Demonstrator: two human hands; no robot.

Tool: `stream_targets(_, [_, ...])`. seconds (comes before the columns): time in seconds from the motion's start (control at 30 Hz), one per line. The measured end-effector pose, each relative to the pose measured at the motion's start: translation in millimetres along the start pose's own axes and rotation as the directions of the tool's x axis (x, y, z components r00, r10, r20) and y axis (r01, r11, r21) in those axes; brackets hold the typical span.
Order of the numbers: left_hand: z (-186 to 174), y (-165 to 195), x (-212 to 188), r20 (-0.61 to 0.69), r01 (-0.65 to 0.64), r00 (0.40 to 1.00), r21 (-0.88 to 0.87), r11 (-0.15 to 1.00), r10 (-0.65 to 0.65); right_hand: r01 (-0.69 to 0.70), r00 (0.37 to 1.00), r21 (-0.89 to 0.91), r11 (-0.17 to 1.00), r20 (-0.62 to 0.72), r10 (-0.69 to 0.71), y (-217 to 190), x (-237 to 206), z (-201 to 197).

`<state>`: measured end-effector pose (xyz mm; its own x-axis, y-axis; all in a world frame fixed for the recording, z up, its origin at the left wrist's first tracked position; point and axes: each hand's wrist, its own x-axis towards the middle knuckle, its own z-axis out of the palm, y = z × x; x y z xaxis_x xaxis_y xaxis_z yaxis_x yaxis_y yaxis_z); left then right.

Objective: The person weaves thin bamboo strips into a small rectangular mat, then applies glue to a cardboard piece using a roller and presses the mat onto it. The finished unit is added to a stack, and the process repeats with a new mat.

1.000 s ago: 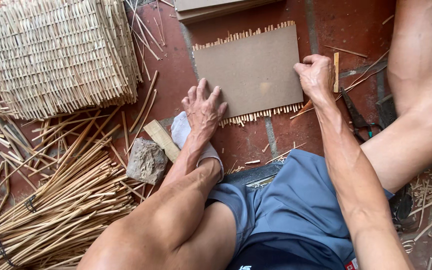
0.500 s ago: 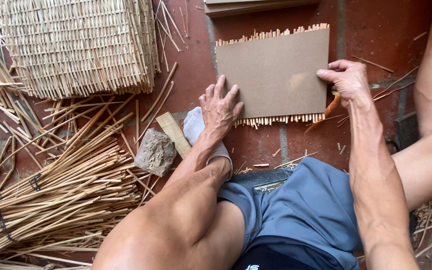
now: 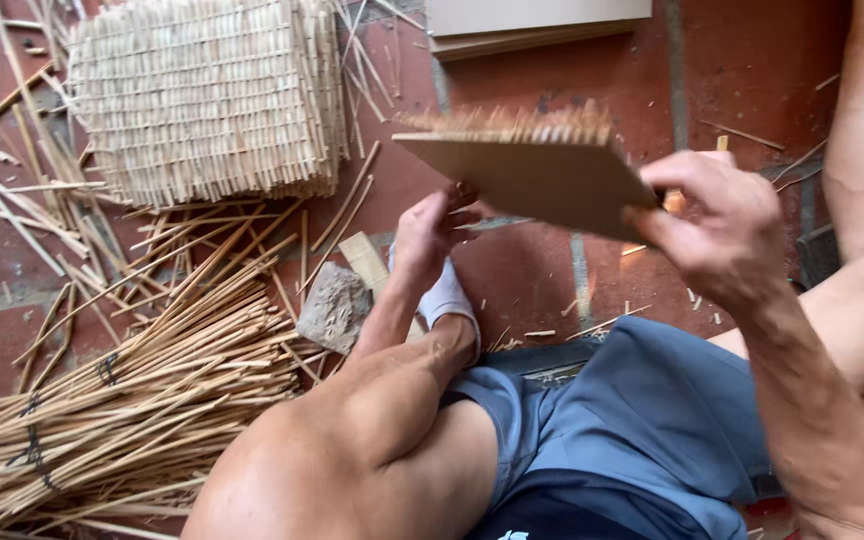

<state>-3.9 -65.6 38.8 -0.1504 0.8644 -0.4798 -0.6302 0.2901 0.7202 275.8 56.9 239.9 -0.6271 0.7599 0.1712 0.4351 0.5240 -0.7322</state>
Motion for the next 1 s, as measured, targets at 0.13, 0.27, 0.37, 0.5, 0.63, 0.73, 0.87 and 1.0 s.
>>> stream_targets(0.13, [-18.1,29.2,-0.7,0.11,0.085,0.994,-0.669,0.739,-0.014,0.483,0.876,-0.222,0.847,0.098,-0.473,-38.6,-10.1,-26.7])
stream_targets(0.27, [-37.6,58.2,-2.2,0.499,0.171,0.856,-0.521,0.836,0.136,0.743,0.667,-0.311,0.593,0.259,-0.699,-38.2,-33.9,-35.4])
stream_targets(0.37, [-47.3,81.7,0.4,0.455,0.156,0.89,-0.36,0.92,0.027,0.822,0.558,-0.344,0.454,0.324,-0.764,-18.8,-43.2,-30.1])
stream_targets(0.5, [-55.4,99.2,-9.7,0.296,0.067,0.954,-0.025,0.997,-0.057,0.8,0.57,-0.411,0.437,0.295,-0.767,6.6,-48.3,-28.4])
stream_targets(0.63, [-54.3,91.1,-28.6,0.204,0.077,0.977,-0.049,0.996,-0.066,0.742,0.61,-0.493,0.454,0.217,-0.762,20.3,-55.4,-19.6])
stream_targets(0.73, [-54.0,81.1,-42.7,0.199,-0.006,0.979,-0.142,0.99,0.034,0.581,0.696,-0.633,0.512,0.061,-0.715,28.6,-64.3,-10.7])
stream_targets(0.87, [-54.0,64.8,-51.4,0.109,-0.04,0.993,-0.098,0.994,0.051,-0.137,0.933,0.006,0.991,-0.334,0.131,46.8,-82.6,11.1])
stream_targets(1.0, [-48.0,41.2,-48.2,0.084,-0.025,0.996,-0.054,0.998,0.03,-0.391,0.796,0.786,0.479,0.027,0.605,81.2,-101.3,30.0])
